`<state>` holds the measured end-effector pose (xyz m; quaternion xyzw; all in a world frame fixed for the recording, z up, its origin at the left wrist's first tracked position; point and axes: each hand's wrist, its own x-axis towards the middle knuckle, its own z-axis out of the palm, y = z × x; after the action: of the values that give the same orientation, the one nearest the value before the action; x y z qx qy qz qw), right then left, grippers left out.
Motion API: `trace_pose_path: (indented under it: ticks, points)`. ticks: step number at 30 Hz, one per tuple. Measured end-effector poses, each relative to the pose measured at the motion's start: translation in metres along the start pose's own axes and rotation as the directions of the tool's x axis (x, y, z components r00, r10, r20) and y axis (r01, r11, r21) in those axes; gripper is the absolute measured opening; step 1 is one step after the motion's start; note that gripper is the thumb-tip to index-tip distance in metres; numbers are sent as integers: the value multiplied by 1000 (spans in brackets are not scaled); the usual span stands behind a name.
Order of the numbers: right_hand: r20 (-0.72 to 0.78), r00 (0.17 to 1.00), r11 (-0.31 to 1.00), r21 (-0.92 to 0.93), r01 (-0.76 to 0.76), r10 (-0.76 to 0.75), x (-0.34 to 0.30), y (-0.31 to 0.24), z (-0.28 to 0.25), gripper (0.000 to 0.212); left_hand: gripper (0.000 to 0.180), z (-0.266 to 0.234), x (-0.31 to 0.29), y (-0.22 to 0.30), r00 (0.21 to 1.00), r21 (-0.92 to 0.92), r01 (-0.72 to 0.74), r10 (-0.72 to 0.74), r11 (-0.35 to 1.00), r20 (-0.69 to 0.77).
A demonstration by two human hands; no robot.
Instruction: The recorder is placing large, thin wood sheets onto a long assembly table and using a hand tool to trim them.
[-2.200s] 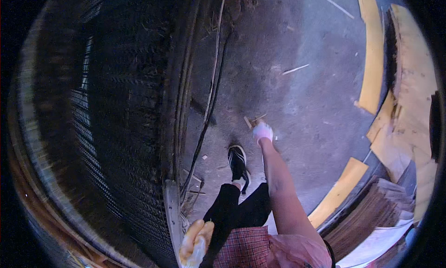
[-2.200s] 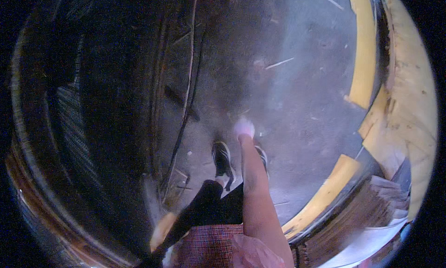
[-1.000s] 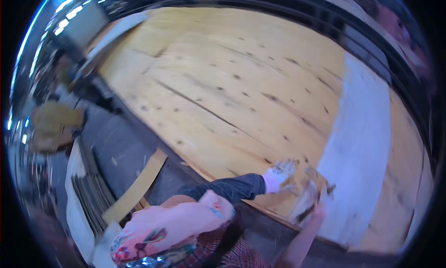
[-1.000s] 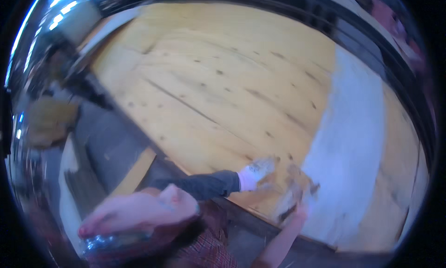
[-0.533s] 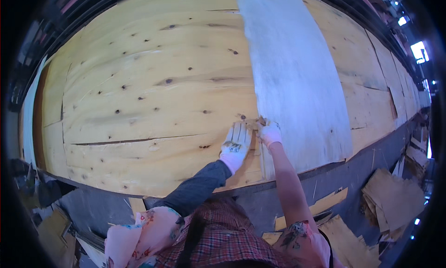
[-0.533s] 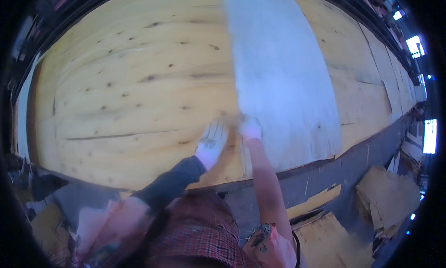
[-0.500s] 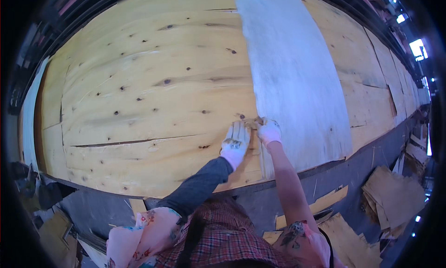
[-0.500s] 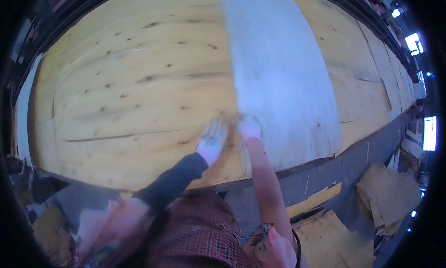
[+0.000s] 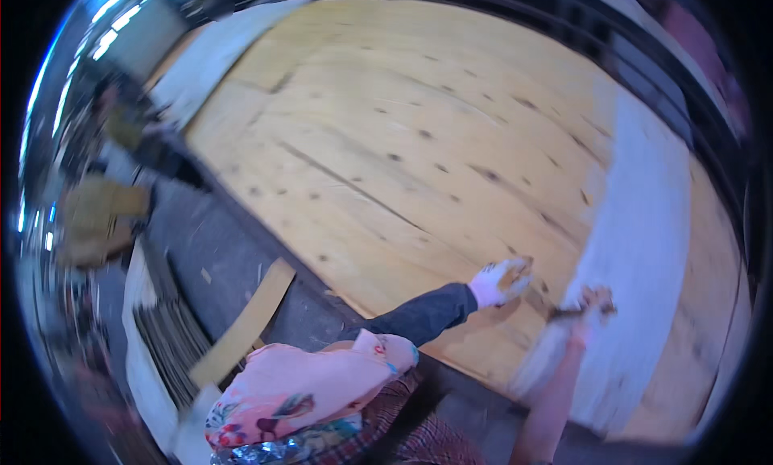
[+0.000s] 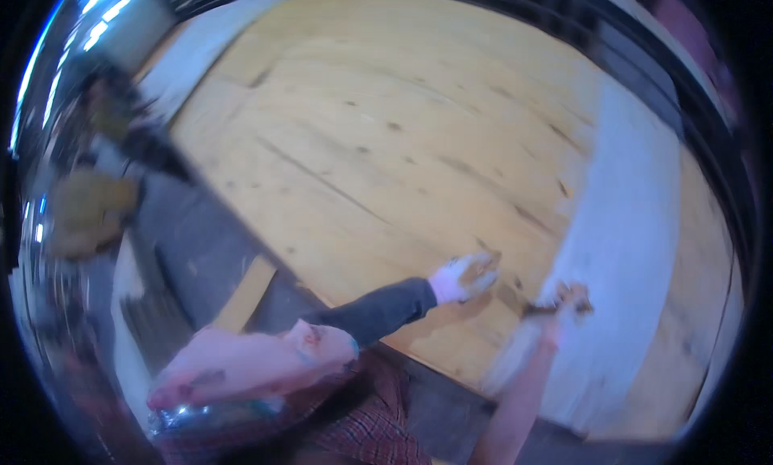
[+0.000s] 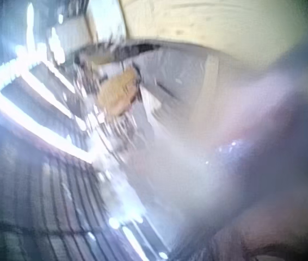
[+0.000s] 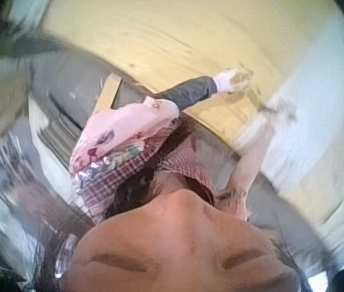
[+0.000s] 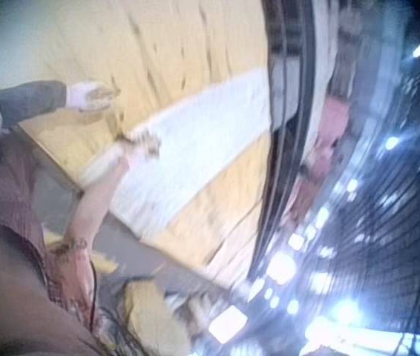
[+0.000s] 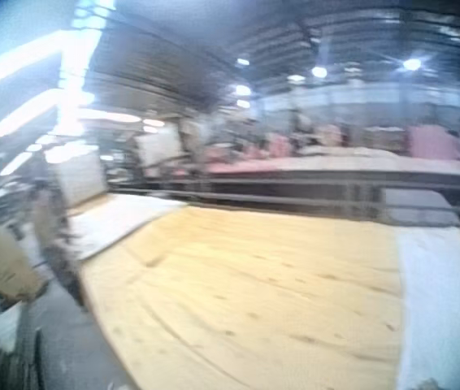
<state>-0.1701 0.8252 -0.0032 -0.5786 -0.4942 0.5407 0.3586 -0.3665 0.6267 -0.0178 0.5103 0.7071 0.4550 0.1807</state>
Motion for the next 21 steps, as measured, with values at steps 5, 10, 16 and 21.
trace_pose_path:
  ticks: [5, 10, 16, 21]
  points:
    - [-205, 974, 841, 507, 188, -93, 17, 20, -55, 54, 55, -154, -112, 21, 946, 284, 232, -149, 930, -286]
    - [-286, 958, 649, 727, 224, -10, -14, 1, -80, 51, 61, -184, -215, 39, 768, 438, 616, -373, 655, -521]
    - [-103, 959, 904, 320, 284, -265, -119, -24, -160, 49, 70, -145, -296, 45, 634, 16, 644, -521, 765, -572]
    - [256, 934, 839, 539, 76, -249, -149, -22, -319, 54, 59, -161, -348, 80, 587, -130, 764, -765, 632, -265]
